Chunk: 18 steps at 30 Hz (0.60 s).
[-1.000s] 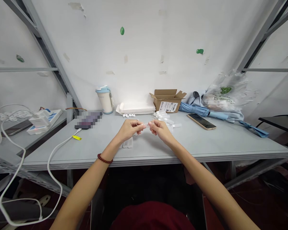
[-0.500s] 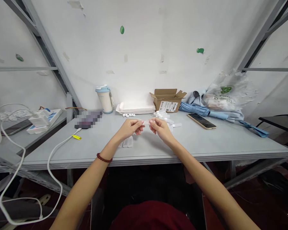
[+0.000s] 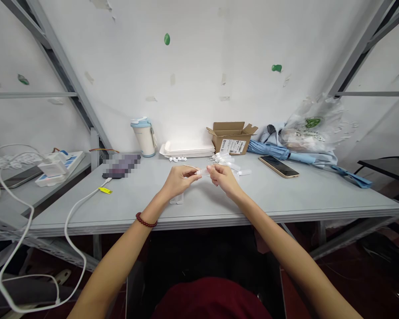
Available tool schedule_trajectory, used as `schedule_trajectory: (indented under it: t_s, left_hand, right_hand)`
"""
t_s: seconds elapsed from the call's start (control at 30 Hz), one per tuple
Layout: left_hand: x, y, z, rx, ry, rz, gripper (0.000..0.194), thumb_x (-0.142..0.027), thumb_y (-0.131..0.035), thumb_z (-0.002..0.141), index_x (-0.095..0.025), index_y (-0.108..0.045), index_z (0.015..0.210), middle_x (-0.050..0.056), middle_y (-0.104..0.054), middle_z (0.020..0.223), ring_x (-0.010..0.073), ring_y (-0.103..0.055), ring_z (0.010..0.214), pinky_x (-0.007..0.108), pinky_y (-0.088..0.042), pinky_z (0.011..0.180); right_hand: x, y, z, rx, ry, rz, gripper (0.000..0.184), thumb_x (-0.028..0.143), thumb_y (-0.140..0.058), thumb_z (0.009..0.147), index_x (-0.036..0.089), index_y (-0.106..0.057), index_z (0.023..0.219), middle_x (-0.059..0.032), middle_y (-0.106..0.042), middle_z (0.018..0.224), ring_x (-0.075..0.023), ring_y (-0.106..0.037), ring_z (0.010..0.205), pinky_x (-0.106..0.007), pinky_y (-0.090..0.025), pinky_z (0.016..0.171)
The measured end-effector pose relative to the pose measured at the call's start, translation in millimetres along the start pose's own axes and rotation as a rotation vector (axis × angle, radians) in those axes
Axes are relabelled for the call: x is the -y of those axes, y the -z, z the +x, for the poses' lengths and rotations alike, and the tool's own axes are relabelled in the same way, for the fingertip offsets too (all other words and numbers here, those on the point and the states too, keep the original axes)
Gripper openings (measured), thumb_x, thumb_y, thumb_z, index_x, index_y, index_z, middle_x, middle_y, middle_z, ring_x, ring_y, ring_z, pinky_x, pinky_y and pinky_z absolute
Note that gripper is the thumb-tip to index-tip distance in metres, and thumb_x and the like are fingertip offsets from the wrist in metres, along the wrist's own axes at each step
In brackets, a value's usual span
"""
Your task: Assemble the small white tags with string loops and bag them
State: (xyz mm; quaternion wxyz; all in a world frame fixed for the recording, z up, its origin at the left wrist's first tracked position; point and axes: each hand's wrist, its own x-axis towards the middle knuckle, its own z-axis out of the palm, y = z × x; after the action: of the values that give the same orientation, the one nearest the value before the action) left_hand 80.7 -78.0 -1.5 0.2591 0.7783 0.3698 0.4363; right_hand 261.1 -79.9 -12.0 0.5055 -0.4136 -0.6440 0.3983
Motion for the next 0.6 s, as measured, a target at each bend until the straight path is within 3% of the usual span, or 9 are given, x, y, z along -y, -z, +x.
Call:
schedule_trajectory:
  t_s: [0.1, 0.2, 0.33, 0.5, 0.6]
  left_hand:
    - [-1.1, 1.2, 1.6, 0.030, 0.021, -0.032, 0.028, -0.041, -0.064, 0.078, -0.015, -0.071, 0.082, 0.008, -0.071, 0.090, 0.0180, -0.062, 0.078, 0.027, -0.051, 0.070]
    - [-2.5, 3.4, 3.5, 0.131, 0.113, -0.121, 0.038, -0.049, -0.056, 0.082, -0.013, -0.068, 0.080, 0.008, -0.069, 0.082, 0.0166, -0.062, 0.072, 0.026, -0.051, 0.062]
    - [-3.3, 4.2, 3.6, 0.166, 0.188, -0.187, 0.045, -0.053, -0.051, 0.085, -0.012, -0.063, 0.068, 0.006, -0.065, 0.070, 0.0128, -0.060, 0.057, 0.025, -0.050, 0.057]
    - [-4.9, 3.8, -0.3, 0.183, 0.093, -0.092, 0.040, -0.046, -0.054, 0.084, -0.014, -0.061, 0.062, 0.003, -0.063, 0.062, 0.0120, -0.057, 0.055, 0.023, -0.046, 0.055]
    - [-4.8, 0.5, -1.5, 0.121, -0.034, 0.065, 0.036, -0.038, -0.056, 0.084, -0.015, -0.058, 0.055, 0.001, -0.059, 0.055, 0.0113, -0.053, 0.053, 0.022, -0.041, 0.053]
  right_hand:
    - [0.6, -1.0, 0.6, 0.009, 0.012, 0.070, 0.044, 0.059, -0.057, 0.077, 0.020, -0.044, 0.061, 0.0053, -0.037, 0.050, -0.0084, -0.034, 0.046, -0.026, -0.029, 0.048]
    - [1.2, -1.4, 0.8, 0.020, 0.042, 0.088, 0.041, 0.059, -0.056, 0.076, 0.019, -0.052, 0.071, 0.0059, -0.040, 0.051, -0.0086, -0.037, 0.046, -0.025, -0.031, 0.048]
    - [2.0, -0.5, -0.2, 0.040, 0.074, 0.067, 0.042, 0.059, -0.055, 0.077, 0.017, -0.054, 0.078, 0.0062, -0.041, 0.054, -0.0084, -0.038, 0.047, -0.025, -0.032, 0.049]
    - [-1.2, 1.7, 0.4, 0.061, 0.048, -0.018, 0.040, 0.058, -0.054, 0.078, 0.018, -0.053, 0.073, 0.0070, -0.038, 0.050, -0.0083, -0.035, 0.047, -0.024, -0.029, 0.047]
    - [-5.3, 2.0, 2.3, 0.028, -0.003, -0.041, 0.041, 0.058, -0.055, 0.077, 0.019, -0.047, 0.066, 0.0074, -0.036, 0.048, -0.0079, -0.034, 0.045, -0.024, -0.026, 0.045]
